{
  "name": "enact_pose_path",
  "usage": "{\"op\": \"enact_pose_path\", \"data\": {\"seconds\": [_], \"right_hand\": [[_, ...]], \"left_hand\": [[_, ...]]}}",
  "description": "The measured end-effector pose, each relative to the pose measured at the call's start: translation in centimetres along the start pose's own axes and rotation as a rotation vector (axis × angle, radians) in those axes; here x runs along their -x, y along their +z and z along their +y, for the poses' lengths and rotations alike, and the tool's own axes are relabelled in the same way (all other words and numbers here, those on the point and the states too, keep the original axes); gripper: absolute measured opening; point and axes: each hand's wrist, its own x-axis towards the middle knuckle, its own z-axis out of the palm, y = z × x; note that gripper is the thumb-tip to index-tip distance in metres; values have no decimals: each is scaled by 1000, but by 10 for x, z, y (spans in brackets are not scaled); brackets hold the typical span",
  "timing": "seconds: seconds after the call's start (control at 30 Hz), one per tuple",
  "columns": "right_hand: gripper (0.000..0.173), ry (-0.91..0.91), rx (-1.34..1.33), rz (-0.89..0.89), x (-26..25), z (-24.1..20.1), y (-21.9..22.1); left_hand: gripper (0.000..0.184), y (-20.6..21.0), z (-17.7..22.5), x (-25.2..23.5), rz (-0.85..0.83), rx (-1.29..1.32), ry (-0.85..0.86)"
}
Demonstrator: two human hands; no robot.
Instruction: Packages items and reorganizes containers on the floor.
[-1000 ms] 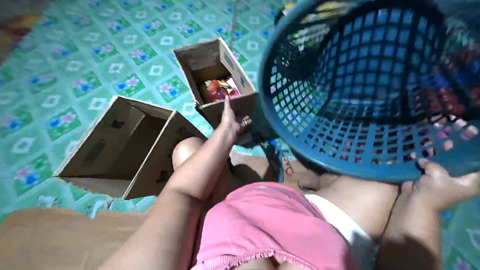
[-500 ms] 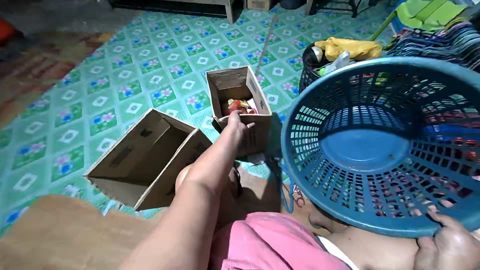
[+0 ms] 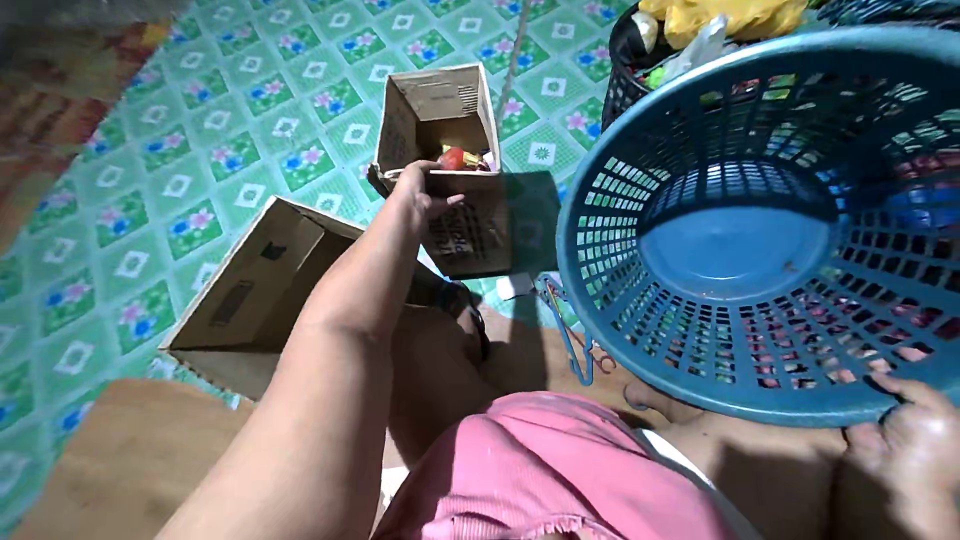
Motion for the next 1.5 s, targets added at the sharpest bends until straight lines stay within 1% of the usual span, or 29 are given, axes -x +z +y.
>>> {"op": "enact_pose_path", "data": {"seconds": [0.1,0.17,0.27,0.33,0.4,0.47,0.5,0.6,0.63,0.7,0.77,0.87,1.0,1.13,1.27,1.4,1.5], "right_hand": [[48,2,9,3,2,-2,1],[49,27,31,15,2,-4,7],[54,68,53,49,1,-9,18],[59,48,62,55,-3,-10,26],[60,37,92,47,-2,-12,36],[61,40,123,18,1,-15,44],[61,37,144,-2,3,-17,48],[58,20,204,-17,-3,-16,55],[59,12,221,-20,-4,-16,57],[61,-6,249,-35,-3,-16,62],[59,-18,275,-35,-2,-15,68],[56,-23,321,-39,3,-19,75],[56,-33,335,-59,3,-19,79],[58,-25,321,-54,0,-12,81],[52,-46,315,-57,-2,-13,79],[56,-58,292,-88,5,-17,73],[60,-99,198,-84,14,-23,66]], "left_hand": [[45,-30,-14,6,17,-86,-2],[46,-49,-26,8,16,-66,-9],[50,-54,-45,14,61,-20,50],[60,-45,-59,24,103,-50,142],[77,-38,-79,42,91,-130,256],[90,-35,-106,78,-2,-216,303],[87,-34,-121,105,-68,-262,298],[60,-48,-160,177,-371,-418,223],[55,-56,-167,198,-469,-459,187],[50,-77,-176,231,-606,-521,147],[48,-97,-180,249,-668,-542,149],[48,-116,-180,257,-636,-533,175],[45,-127,-177,254,-580,-477,195],[44,-130,-185,249,-591,-505,136],[45,-130,-199,235,-590,-611,78],[44,-131,-216,233,-596,-617,38],[43,-132,-218,237,-623,-644,56]]}}
